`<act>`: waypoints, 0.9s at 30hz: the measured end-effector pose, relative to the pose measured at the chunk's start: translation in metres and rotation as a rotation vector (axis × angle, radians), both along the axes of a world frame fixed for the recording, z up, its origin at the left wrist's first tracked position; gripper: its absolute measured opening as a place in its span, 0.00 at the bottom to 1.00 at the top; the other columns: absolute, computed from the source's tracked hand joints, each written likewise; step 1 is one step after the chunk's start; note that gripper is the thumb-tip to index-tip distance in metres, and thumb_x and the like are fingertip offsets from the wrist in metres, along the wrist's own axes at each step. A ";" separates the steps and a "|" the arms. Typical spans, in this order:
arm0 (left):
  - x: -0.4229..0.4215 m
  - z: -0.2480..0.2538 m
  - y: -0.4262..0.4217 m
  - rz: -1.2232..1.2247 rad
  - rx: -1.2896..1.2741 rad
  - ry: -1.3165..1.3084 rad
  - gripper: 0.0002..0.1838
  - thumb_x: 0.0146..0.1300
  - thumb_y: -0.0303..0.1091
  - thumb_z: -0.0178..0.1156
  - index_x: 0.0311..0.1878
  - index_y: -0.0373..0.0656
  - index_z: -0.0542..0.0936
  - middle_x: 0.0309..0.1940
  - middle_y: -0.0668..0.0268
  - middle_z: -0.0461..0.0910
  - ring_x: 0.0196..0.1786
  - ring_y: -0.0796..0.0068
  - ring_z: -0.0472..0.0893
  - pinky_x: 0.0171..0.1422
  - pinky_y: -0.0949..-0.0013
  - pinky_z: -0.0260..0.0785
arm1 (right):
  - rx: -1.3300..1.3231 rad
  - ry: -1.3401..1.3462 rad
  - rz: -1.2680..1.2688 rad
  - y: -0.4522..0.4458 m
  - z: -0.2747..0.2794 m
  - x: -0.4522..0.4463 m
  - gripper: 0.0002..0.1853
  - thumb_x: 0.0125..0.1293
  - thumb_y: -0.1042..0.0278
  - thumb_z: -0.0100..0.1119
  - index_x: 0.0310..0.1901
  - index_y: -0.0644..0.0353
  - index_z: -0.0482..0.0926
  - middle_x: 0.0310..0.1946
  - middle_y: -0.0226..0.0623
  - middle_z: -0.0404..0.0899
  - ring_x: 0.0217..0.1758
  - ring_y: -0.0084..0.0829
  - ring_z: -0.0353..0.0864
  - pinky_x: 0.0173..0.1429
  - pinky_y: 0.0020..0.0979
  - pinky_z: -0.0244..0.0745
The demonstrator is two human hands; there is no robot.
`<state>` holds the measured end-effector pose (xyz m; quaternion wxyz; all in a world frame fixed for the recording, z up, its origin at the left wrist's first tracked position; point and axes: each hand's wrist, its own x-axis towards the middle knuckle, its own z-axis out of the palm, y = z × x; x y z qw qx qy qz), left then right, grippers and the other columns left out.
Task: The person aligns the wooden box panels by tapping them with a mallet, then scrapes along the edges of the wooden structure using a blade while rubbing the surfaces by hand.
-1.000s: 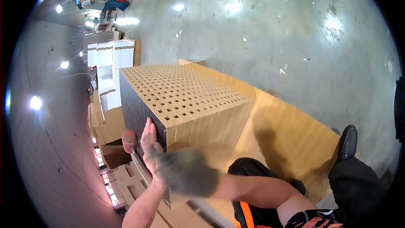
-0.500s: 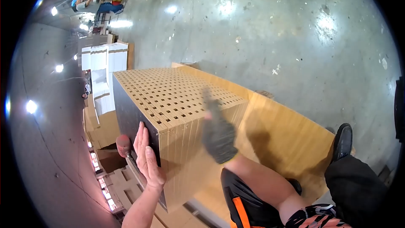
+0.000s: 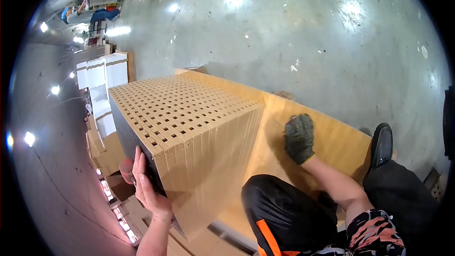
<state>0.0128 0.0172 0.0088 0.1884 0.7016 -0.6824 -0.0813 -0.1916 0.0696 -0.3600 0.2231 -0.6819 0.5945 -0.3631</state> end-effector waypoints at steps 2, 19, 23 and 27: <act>0.000 -0.001 0.001 0.001 -0.011 0.015 0.30 0.78 0.42 0.33 0.67 0.27 0.73 0.72 0.50 0.68 0.76 0.59 0.64 0.81 0.56 0.46 | 0.043 0.147 -0.010 0.009 -0.013 -0.004 0.25 0.59 0.63 0.62 0.56 0.68 0.74 0.58 0.60 0.72 0.61 0.60 0.72 0.71 0.60 0.61; 0.032 -0.001 0.011 0.029 0.020 0.099 0.29 0.78 0.41 0.35 0.67 0.28 0.72 0.73 0.51 0.66 0.73 0.58 0.66 0.78 0.56 0.56 | -0.481 -1.106 0.263 -0.084 0.334 0.152 0.29 0.61 0.54 0.61 0.61 0.64 0.76 0.67 0.54 0.70 0.76 0.55 0.61 0.79 0.52 0.56; 0.016 0.000 0.007 0.000 -0.009 0.214 0.28 0.78 0.40 0.35 0.66 0.28 0.73 0.73 0.52 0.67 0.73 0.58 0.67 0.78 0.56 0.55 | -0.781 -0.953 0.414 -0.106 0.216 0.120 0.21 0.59 0.56 0.63 0.53 0.55 0.83 0.63 0.36 0.76 0.69 0.46 0.70 0.78 0.54 0.57; 0.012 -0.001 0.007 0.051 -0.007 0.186 0.31 0.77 0.43 0.34 0.67 0.27 0.72 0.74 0.49 0.65 0.75 0.59 0.64 0.81 0.56 0.48 | 0.152 -0.659 -0.216 -0.078 0.052 0.117 0.22 0.63 0.65 0.59 0.57 0.65 0.71 0.48 0.51 0.76 0.55 0.51 0.75 0.66 0.43 0.68</act>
